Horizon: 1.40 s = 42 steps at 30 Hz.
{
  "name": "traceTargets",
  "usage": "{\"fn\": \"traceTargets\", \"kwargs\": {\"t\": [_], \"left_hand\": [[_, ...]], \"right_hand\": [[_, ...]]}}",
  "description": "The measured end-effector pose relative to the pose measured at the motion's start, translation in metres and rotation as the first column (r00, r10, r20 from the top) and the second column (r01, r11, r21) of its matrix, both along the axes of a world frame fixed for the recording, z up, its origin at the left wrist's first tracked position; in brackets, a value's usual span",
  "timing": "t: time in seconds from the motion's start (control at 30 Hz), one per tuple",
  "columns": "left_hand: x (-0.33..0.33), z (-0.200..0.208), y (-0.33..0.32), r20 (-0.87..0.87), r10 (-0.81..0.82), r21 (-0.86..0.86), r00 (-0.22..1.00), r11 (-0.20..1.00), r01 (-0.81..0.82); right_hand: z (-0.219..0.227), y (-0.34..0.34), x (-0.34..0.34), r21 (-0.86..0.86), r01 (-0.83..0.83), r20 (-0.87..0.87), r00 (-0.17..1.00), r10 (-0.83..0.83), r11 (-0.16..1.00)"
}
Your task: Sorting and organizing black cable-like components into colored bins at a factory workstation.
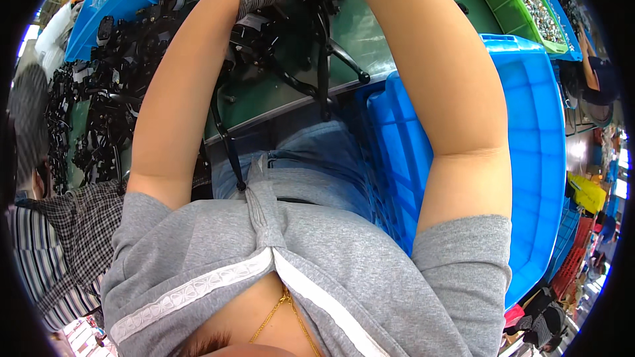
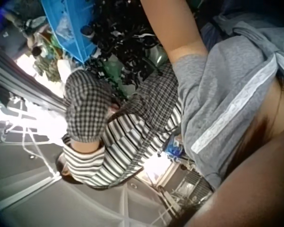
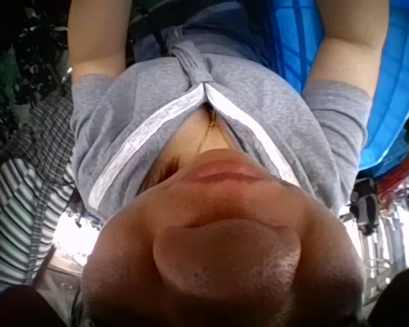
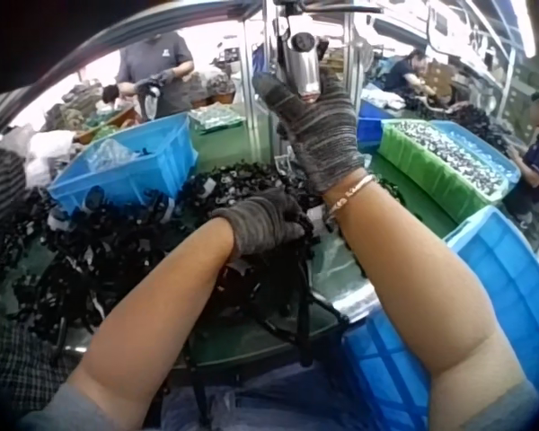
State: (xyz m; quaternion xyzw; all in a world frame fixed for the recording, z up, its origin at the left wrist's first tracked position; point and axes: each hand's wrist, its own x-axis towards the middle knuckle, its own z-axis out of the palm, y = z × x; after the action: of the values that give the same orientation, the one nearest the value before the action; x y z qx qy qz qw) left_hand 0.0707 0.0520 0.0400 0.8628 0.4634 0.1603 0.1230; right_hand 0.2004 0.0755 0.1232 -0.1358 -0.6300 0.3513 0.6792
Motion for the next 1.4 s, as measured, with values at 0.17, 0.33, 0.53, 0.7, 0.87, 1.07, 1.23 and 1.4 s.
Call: {"fn": "traceTargets", "kwargs": {"t": [0.17, 0.33, 0.53, 0.7, 0.87, 1.07, 1.23, 1.4], "left_hand": [[0.012, 0.008, -0.016, -0.117, 0.094, 0.038, 0.989, 0.995, -0.090], [0.028, 0.024, -0.035, -0.041, 0.431, 0.017, 0.902, 0.902, -0.430], [0.010, 0.018, -0.045, 0.105, 0.357, 0.002, 0.928, 0.933, -0.359], [0.016, 0.006, -0.032, 0.046, 0.404, 0.027, 0.913, 0.914, -0.406], [0.017, 0.001, -0.031, 0.046, 0.457, 0.035, 0.888, 0.888, -0.459], [0.018, 0.006, -0.034, 0.156, 0.447, -0.037, 0.881, 0.894, -0.447], [0.019, 0.012, -0.040, 0.169, 0.446, -0.061, 0.879, 0.895, -0.443], [0.020, 0.017, -0.036, 0.132, 0.439, -0.107, 0.889, 0.898, -0.427]], "right_hand": [[0.001, 0.005, -0.009, -0.104, -0.074, 0.137, 0.987, 0.088, 0.992], [0.007, -0.008, -0.011, -0.318, -0.231, 0.097, 0.957, 0.274, 0.920], [0.021, -0.036, -0.008, -0.265, -0.191, 0.113, 0.967, 0.227, 0.945], [0.022, -0.039, -0.010, -0.279, -0.179, 0.156, 0.961, 0.228, 0.943], [0.020, -0.040, -0.013, -0.278, -0.135, 0.221, 0.955, 0.199, 0.951], [0.008, -0.018, -0.008, -0.119, -0.238, 0.267, 0.927, 0.262, 0.964], [0.016, -0.034, -0.013, -0.166, -0.246, 0.286, 0.915, 0.285, 0.955], [0.012, -0.026, -0.012, -0.077, -0.254, 0.322, 0.909, 0.265, 0.964]]}}
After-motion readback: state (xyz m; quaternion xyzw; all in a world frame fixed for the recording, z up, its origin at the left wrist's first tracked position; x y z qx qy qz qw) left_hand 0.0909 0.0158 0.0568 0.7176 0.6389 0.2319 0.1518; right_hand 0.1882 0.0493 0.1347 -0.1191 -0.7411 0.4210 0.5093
